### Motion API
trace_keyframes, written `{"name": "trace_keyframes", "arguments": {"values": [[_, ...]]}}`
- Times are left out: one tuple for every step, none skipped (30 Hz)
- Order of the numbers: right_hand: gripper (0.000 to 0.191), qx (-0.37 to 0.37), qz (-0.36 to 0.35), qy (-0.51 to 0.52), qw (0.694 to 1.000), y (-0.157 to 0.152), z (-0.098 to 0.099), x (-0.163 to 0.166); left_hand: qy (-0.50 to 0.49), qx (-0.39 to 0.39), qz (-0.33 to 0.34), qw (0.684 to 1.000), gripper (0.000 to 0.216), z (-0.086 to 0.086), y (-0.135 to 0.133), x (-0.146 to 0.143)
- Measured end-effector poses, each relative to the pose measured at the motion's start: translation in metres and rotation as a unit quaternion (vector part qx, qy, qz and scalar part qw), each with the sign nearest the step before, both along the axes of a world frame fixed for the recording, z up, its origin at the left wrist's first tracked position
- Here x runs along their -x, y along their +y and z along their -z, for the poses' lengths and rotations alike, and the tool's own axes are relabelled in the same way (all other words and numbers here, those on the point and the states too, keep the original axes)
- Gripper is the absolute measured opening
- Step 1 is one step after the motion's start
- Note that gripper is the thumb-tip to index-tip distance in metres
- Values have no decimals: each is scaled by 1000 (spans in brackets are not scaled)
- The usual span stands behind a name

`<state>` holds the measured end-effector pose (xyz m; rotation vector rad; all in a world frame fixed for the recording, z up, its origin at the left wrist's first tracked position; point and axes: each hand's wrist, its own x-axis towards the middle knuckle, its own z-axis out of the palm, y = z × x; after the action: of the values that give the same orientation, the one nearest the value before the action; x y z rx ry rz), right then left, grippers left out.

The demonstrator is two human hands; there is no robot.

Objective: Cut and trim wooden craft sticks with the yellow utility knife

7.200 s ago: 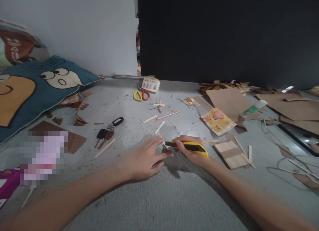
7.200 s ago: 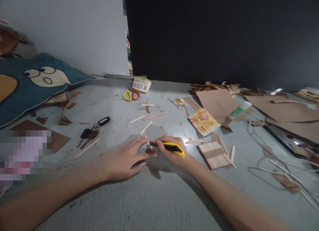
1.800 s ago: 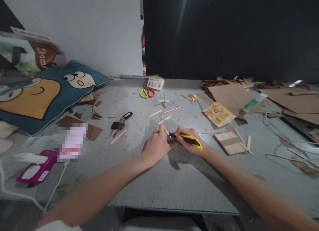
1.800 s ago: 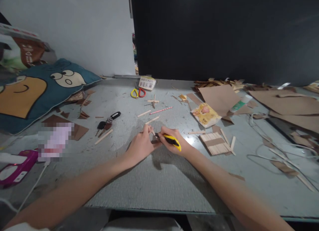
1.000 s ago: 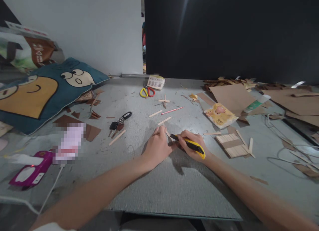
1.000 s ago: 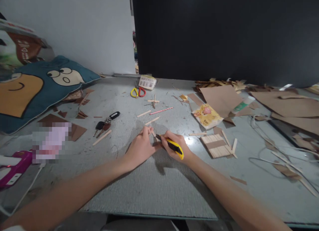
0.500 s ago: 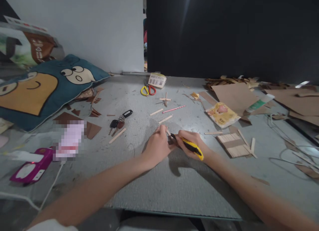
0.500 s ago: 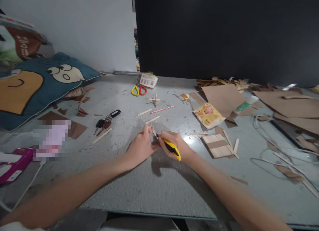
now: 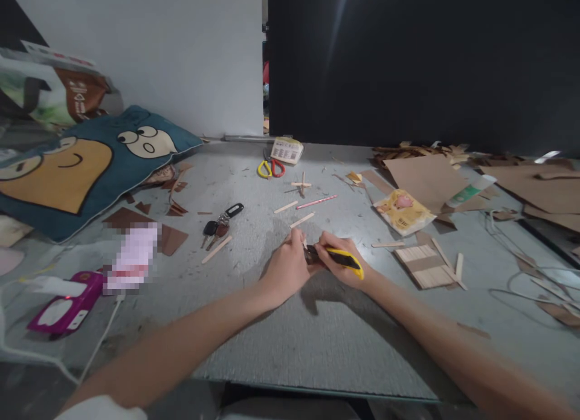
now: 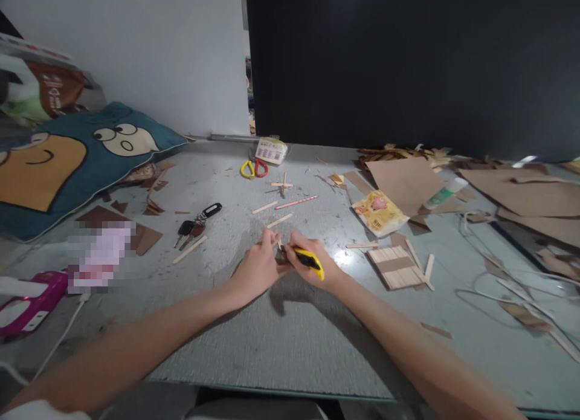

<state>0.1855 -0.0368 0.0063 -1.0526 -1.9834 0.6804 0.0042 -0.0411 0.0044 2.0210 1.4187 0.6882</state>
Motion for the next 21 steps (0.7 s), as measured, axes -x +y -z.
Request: {"name": "trace_keyframes", "arguments": {"values": [[35, -4, 1, -1, 1000, -2, 0, 1, -3, 2, 4, 1000, 55, -1, 0, 1], [35, -9, 4, -2, 1000, -4, -1, 1, -7, 7, 6, 1000, 56, -2, 0, 2], [35, -12, 9, -4, 1000, -5, -1, 1, -13, 13, 6, 1000, 57, -3, 0, 4], [37, -17, 17, -3, 1000, -7, -1, 2, -19, 17, 7, 1000, 58, -3, 0, 5], [38, -20, 25, -4, 999, -8, -2, 2, -25, 18, 10, 999, 59, -3, 0, 6], [40, -21, 33, -3, 999, -9, -2, 3, -29, 14, 13, 999, 59, -3, 0, 6], [41, -21, 40, -4, 999, -9, -1, 4, -31, 9, 18, 999, 59, -2, 0, 7], [42, -20, 43, -4, 999, -9, -1, 4, -31, 3, 23, 999, 59, -1, 0, 7], [43, -19, 45, -4, 999, -9, 0, 5, -31, -1, 27, 999, 58, 0, 0, 7], [43, -17, 47, -4, 999, -9, 1, 5, -31, -3, 29, 999, 57, 1, 1, 6], [43, -15, 50, -3, 999, -9, 2, 5, -32, -4, 29, 999, 57, 2, 1, 6], [43, -12, 56, -1, 998, -8, 3, 5, -32, -4, 29, 999, 57, 2, 1, 6], [43, -9, 64, 4, 998, -7, 4, 5, -32, -2, 28, 999, 58, 2, 1, 6], [44, -6, 74, 10, 997, -7, 5, 4, -31, 2, 26, 999, 58, 1, 2, 7], [44, -2, 85, 17, 996, -6, 6, 3, -29, 8, 25, 999, 58, 0, 2, 8], [45, 3, 96, 25, 995, -5, 7, 2, -29, 15, 27, 999, 57, 0, 3, 10], [46, 10, 105, 35, 994, -4, 7, 1, -30, 23, 34, 999, 55, -1, 4, 11], [46, 18, 112, 44, 993, -3, 7, 0, -33, 29, 43, 998, 53, -2, 4, 14], [46, 28, 116, 51, 992, -2, 8, -1, -35, 33, 52, 997, 52, -2, 5, 16], [46, 38, 119, 57, 991, -1, 7, -2, -36, 34, 59, 997, 52, -3, 6, 17], [46, 47, 120, 60, 990, 0, 7, -3, -34, 31, 60, 997, 52, -3, 6, 18]]}}
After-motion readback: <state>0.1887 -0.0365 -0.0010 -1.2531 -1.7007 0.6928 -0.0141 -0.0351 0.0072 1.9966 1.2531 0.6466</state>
